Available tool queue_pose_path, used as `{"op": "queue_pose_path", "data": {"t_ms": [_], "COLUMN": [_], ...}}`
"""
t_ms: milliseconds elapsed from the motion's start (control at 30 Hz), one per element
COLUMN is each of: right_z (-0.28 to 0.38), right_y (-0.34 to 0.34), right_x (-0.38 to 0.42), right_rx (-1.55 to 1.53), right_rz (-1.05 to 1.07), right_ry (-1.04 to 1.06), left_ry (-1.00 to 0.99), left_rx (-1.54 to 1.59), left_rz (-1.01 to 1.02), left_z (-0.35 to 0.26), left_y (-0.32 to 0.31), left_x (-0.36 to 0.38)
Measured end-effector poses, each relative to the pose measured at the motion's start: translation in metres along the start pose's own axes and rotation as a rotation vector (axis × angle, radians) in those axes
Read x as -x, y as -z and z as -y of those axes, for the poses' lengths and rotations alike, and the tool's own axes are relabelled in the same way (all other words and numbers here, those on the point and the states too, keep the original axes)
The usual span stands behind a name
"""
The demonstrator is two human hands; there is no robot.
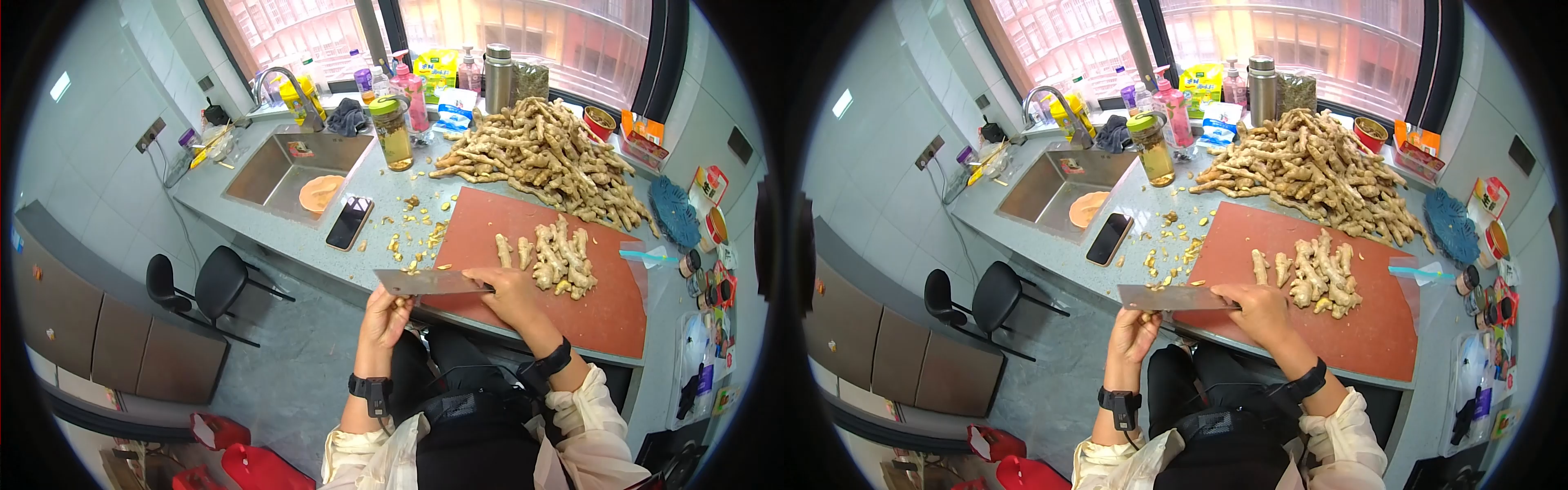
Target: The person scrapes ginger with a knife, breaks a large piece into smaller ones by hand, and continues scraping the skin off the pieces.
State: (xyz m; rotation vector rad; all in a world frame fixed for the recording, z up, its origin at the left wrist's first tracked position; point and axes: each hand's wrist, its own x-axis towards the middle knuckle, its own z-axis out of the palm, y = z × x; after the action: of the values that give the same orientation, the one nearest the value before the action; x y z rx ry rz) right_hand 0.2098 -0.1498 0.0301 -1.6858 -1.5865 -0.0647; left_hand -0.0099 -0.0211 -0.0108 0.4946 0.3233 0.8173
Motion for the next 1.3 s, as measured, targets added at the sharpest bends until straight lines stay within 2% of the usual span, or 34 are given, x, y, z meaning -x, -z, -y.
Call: {"op": "queue_pose_path", "data": {"t_ms": [100, 167, 267, 367, 433, 467, 533, 733, 1067, 1267, 1300], "right_z": [-0.005, -0.004, 0.002, 0.014, 0.023, 0.027, 0.034, 0.036, 0.028, 0.023, 0.021], "right_y": [0.007, 0.007, 0.006, 0.016, 0.02, 0.02, 0.018, 0.013, 0.008, 0.003, 0.003], "right_x": [0.004, 0.003, -0.002, -0.006, -0.009, -0.01, -0.011, -0.011, -0.008, -0.002, -0.001], "right_rx": [0.096, 0.137, 0.003, -0.014, -0.016, -0.016, -0.006, 0.034, 0.02, -0.009, -0.009], "right_rz": [0.032, 0.061, -0.04, -0.078, -0.024, -0.024, -0.067, -0.122, -0.122, -0.074, -0.045], "right_ry": [-0.074, -0.091, -0.137, -0.075, 0.002, 0.001, 0.096, 0.142, 0.143, 0.065, 0.051], "left_ry": [-0.049, -0.087, -0.123, -0.184, -0.258, -0.256, -0.304, -0.327, -0.27, -0.142, -0.11], "left_rx": [-0.078, -0.148, -0.271, -0.37, -0.453, -0.453, -0.41, -0.4, -0.405, -0.255, -0.217], "left_rz": [0.122, 0.083, 0.035, -0.027, -0.033, -0.033, -0.173, -0.213, -0.183, -0.181, -0.088], "left_z": [-0.017, -0.018, -0.014, -0.004, 0.001, 0.004, 0.009, 0.011, 0.004, 0.01, 0.01], "left_y": [-0.029, -0.031, -0.028, -0.024, -0.02, -0.022, -0.029, -0.035, -0.025, 0.003, 0.011], "left_x": [0.009, 0.006, -0.003, -0.004, -0.006, -0.006, -0.005, -0.001, 0.002, 0.0, -0.001]}}
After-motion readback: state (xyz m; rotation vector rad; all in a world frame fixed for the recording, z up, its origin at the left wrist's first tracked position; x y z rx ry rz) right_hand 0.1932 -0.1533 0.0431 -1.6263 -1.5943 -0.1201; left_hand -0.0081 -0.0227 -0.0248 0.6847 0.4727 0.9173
